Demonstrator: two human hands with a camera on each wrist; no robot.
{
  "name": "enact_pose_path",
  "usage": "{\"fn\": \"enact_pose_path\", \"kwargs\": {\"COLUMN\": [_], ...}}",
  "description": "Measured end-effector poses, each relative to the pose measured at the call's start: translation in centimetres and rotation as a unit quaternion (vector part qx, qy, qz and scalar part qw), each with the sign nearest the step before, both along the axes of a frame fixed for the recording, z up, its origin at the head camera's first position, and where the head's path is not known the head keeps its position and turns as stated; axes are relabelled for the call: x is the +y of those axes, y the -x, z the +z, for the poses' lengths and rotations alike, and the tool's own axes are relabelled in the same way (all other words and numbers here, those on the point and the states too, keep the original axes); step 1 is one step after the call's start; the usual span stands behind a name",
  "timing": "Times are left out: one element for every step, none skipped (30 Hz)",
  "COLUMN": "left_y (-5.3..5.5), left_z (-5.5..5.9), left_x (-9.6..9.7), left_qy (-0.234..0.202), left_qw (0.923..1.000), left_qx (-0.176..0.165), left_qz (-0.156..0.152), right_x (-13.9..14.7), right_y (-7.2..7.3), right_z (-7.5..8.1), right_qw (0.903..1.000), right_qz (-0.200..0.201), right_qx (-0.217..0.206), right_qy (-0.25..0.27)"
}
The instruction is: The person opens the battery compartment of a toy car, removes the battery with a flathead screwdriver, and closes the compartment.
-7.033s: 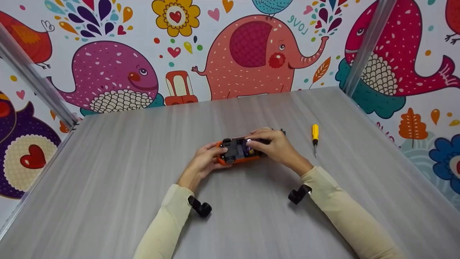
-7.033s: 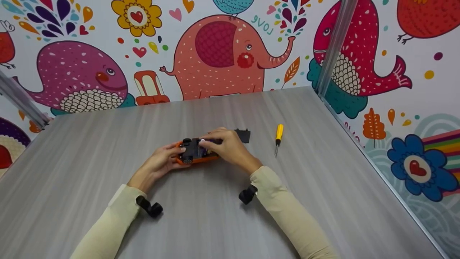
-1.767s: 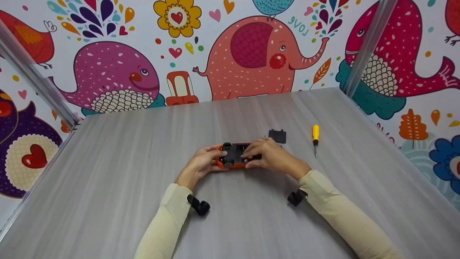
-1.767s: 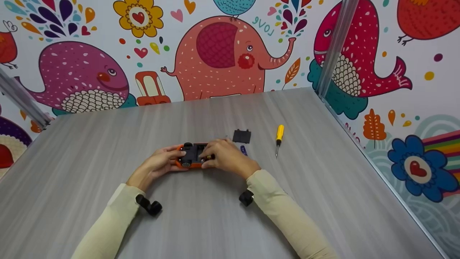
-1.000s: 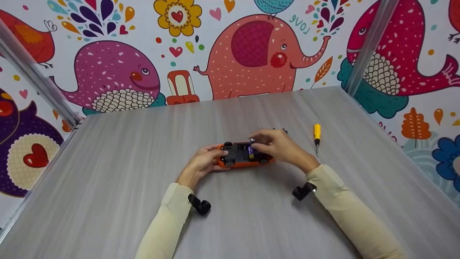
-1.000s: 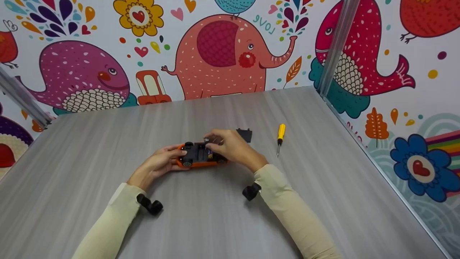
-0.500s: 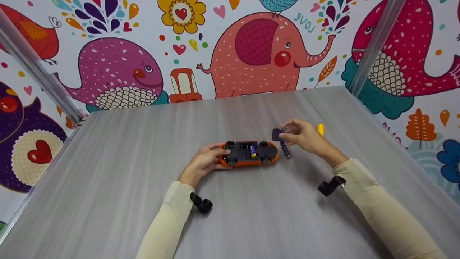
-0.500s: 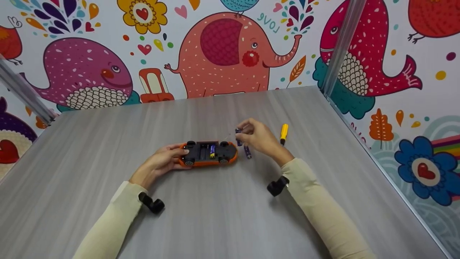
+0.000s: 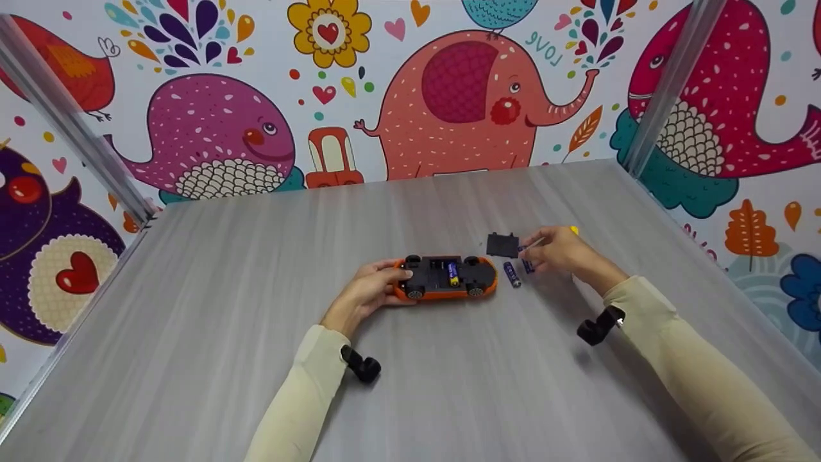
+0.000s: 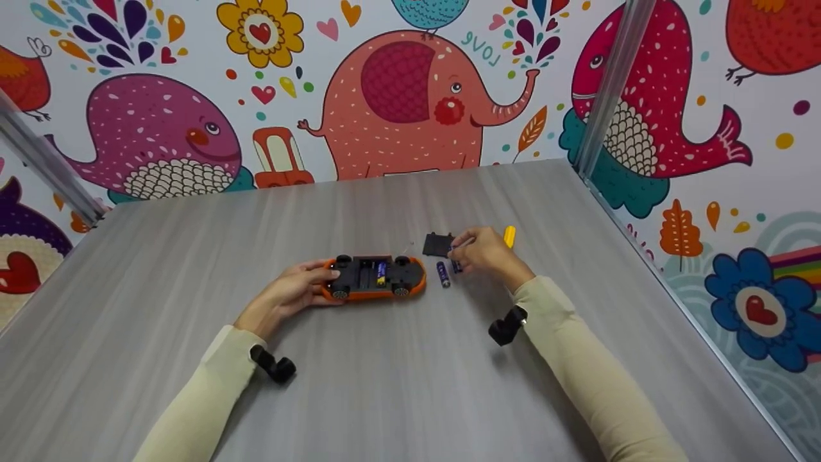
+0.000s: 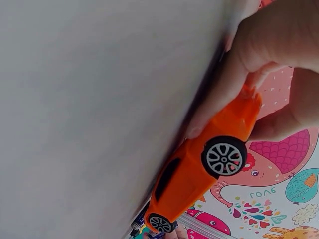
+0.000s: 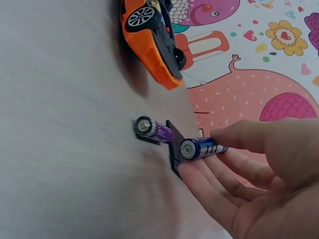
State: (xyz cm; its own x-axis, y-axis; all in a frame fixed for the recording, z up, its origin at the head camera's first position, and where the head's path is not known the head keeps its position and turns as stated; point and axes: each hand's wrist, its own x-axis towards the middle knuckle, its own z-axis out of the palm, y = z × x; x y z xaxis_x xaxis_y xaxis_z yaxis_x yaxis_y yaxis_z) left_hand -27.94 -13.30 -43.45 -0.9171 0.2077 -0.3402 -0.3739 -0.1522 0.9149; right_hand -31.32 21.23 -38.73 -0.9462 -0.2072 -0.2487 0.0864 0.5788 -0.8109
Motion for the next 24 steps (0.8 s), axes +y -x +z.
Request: {"fn": "enact_pose_path", "kwargs": {"left_y": [0.0, 0.0, 0.0, 0.0, 0.0, 0.0, 0.0, 0.0, 0.0, 0.0, 0.0, 0.0, 0.0, 0.0, 0.0, 0.0, 0.1, 0.1, 0.1, 0.1, 0.1, 0.1, 0.1, 0.1], "left_z": [0.0, 0.0, 0.0, 0.0, 0.0, 0.0, 0.0, 0.0, 0.0, -0.1, -0.1, -0.1, -0.1, -0.2, -0.2, -0.2, -0.2, -0.2, -0.3, -0.3, -0.3, -0.3, -0.2, -0.2], "left_x": [0.0, 0.0, 0.0, 0.0, 0.0, 0.0, 0.0, -0.1, -0.1, -0.1, -0.1, -0.1, -0.1, -0.1, -0.1, -0.1, -0.1, -0.1, -0.1, -0.1, -0.1, -0.1, -0.1, -0.1], "left_qy": [-0.001, -0.002, -0.003, -0.003, -0.002, -0.002, -0.001, -0.001, -0.001, -0.001, -0.001, -0.001, -0.001, -0.001, 0.0, 0.0, 0.0, 0.001, 0.001, 0.002, 0.002, 0.002, 0.002, 0.002], "left_qw": [1.0, 1.0, 1.0, 1.0, 1.0, 1.0, 1.0, 1.0, 1.0, 1.0, 1.0, 1.0, 1.0, 1.0, 1.0, 1.0, 1.0, 1.0, 1.0, 1.0, 1.0, 1.0, 1.0, 1.0], "left_qx": [0.001, 0.003, 0.002, 0.003, 0.005, 0.005, 0.005, 0.004, 0.004, 0.004, 0.003, 0.002, 0.002, 0.003, 0.003, 0.002, 0.002, 0.002, 0.002, 0.002, 0.001, 0.001, 0.001, 0.002], "left_qz": [-0.002, -0.004, -0.004, -0.004, -0.005, -0.005, -0.006, -0.006, -0.005, -0.005, -0.004, -0.003, -0.003, -0.003, -0.003, -0.004, -0.004, -0.004, -0.005, -0.004, -0.004, -0.004, -0.004, -0.003], "right_x": [0.0, -0.1, -0.1, -0.2, -0.2, -0.3, -0.3, -0.3, -0.4, -0.4, -0.4, -0.4, -0.5, -0.5, -0.5, -0.6, -0.6, -0.7, -0.7, -0.8, -0.8, -0.9, -0.9, -0.9], "right_y": [0.0, 0.1, 0.1, 0.2, 0.2, 0.3, 0.3, 0.4, 0.5, 0.5, 0.5, 0.5, 0.5, 0.5, 0.5, 0.6, 0.5, 0.6, 0.6, 0.6, 0.6, 0.6, 0.6, 0.6], "right_z": [-0.2, -0.3, -0.5, -0.7, -0.9, -1.0, -1.1, -1.3, -1.4, -1.5, -1.5, -1.6, -1.6, -1.7, -1.7, -1.8, -1.8, -1.9, -2.0, -2.0, -2.1, -2.1, -2.0, -1.8], "right_qw": [1.0, 0.9999, 0.9998, 0.9996, 0.9995, 0.9993, 0.9991, 0.9989, 0.9988, 0.9986, 0.9985, 0.9985, 0.9985, 0.9986, 0.9988, 0.9989, 0.999, 0.9992, 0.9993, 0.9994, 0.9994, 0.9996, 0.9997, 0.9997], "right_qz": [-0.002, -0.002, -0.002, -0.003, -0.003, -0.002, -0.002, -0.003, -0.002, -0.002, -0.002, -0.003, -0.004, -0.006, -0.007, -0.009, -0.011, -0.013, -0.014, -0.016, -0.016, -0.015, -0.014, -0.014], "right_qx": [-0.007, -0.014, -0.02, -0.024, -0.027, -0.03, -0.032, -0.035, -0.036, -0.038, -0.041, -0.042, -0.042, -0.04, -0.038, -0.037, -0.035, -0.033, -0.03, -0.028, -0.026, -0.023, -0.021, -0.02], "right_qy": [0.003, 0.007, 0.009, 0.013, 0.019, 0.024, 0.028, 0.031, 0.034, 0.036, 0.037, 0.036, 0.035, 0.033, 0.03, 0.027, 0.025, 0.022, 0.019, 0.015, 0.014, 0.01, 0.004, -0.004]}}
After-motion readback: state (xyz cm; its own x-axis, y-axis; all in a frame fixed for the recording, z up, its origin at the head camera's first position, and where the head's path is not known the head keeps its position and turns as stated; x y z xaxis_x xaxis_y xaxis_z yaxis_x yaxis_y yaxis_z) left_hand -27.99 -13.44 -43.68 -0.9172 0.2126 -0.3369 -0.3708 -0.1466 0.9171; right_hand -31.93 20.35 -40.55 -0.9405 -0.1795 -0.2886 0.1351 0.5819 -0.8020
